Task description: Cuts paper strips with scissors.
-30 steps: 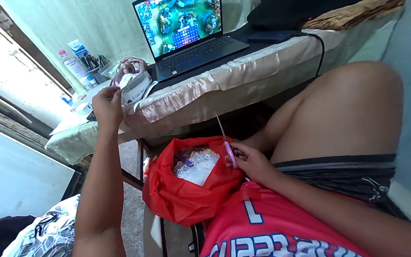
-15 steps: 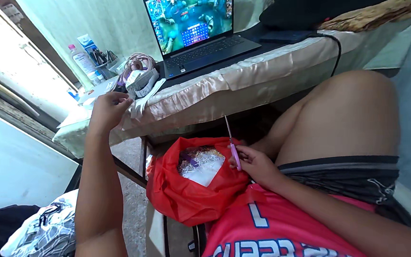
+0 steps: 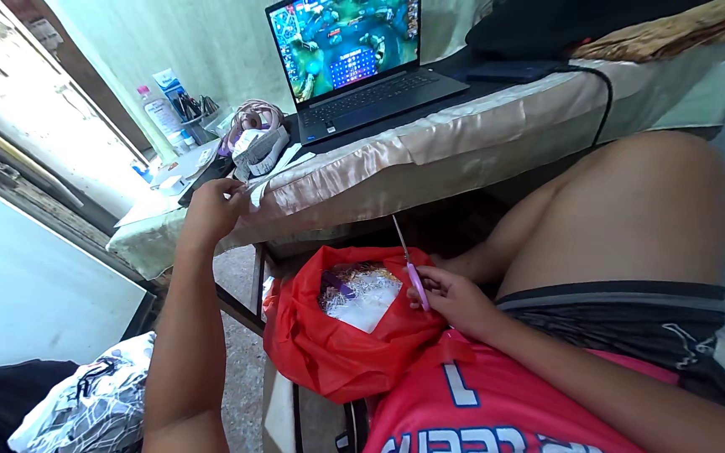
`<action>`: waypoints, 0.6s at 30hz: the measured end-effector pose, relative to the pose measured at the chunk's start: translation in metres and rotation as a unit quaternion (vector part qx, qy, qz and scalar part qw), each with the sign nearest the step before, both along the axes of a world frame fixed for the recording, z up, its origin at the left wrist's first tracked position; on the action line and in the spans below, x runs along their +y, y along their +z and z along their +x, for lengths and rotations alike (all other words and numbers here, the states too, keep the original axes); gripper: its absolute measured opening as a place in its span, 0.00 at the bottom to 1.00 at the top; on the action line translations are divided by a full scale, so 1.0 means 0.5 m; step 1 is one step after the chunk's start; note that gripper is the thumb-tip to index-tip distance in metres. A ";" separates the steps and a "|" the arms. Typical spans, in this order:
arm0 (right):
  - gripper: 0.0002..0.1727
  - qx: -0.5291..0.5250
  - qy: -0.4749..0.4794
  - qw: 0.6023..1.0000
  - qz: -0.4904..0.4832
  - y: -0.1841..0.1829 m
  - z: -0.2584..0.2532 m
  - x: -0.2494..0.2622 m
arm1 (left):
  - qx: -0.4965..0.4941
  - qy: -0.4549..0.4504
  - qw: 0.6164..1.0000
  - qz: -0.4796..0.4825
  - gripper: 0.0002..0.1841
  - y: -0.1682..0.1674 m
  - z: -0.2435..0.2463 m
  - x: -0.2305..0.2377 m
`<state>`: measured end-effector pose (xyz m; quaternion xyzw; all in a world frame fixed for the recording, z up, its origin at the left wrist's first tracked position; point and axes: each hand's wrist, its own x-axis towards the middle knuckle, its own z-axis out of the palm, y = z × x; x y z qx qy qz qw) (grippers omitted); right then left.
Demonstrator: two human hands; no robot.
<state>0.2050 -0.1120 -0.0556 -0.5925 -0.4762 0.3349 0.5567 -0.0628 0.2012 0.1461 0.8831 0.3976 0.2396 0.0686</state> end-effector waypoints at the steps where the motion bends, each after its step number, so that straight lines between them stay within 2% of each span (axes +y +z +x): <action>1: 0.23 0.002 -0.001 1.000 0.000 0.000 0.000 0.000 | -0.008 0.013 1.000 0.009 0.15 -0.001 0.001 0.004; 5: 0.24 0.011 0.008 1.000 -0.005 0.002 0.004 -0.001 | -0.065 0.046 0.996 0.036 0.17 0.010 0.000 0.000; 11: 0.22 0.062 0.011 0.998 0.032 0.024 -0.002 -0.002 | -0.142 -0.018 0.989 0.029 0.15 0.055 0.007 -0.075; 14: 0.23 0.107 0.005 0.994 0.038 0.038 -0.005 -0.005 | -0.160 -0.083 0.984 -0.011 0.15 0.056 0.021 -0.149; 18: 0.21 0.106 -0.008 0.993 0.049 0.037 -0.001 -0.006 | -0.208 -0.217 0.947 -0.114 0.14 -0.005 0.052 -0.255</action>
